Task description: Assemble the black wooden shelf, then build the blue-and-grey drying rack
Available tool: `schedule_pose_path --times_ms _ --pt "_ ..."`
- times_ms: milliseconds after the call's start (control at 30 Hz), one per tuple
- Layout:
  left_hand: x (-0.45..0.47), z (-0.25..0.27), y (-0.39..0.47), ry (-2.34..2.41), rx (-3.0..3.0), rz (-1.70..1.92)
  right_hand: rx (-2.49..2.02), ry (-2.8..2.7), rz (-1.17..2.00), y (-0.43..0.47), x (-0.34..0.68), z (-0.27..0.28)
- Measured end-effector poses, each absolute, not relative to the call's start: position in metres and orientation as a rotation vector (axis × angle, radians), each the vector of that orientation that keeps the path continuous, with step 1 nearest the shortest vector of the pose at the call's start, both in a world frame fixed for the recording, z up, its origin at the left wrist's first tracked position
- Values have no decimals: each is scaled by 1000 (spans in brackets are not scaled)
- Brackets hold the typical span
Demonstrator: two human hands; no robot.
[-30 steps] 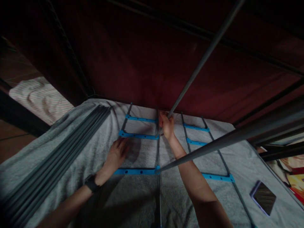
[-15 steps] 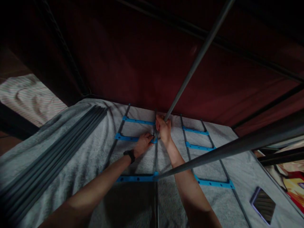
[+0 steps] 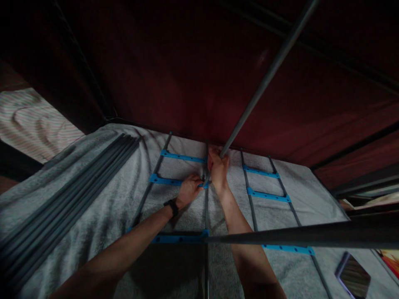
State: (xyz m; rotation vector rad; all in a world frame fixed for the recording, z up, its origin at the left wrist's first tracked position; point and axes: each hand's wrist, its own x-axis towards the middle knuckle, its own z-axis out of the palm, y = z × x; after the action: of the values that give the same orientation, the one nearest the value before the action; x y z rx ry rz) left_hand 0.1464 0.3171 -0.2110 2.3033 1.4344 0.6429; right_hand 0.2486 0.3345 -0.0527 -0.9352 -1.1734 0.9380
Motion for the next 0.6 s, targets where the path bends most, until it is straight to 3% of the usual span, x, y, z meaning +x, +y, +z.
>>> schedule_pose_path --times_ms 600 --pt "146 -211 318 1427 2276 646 -962 -1095 909 334 250 -57"
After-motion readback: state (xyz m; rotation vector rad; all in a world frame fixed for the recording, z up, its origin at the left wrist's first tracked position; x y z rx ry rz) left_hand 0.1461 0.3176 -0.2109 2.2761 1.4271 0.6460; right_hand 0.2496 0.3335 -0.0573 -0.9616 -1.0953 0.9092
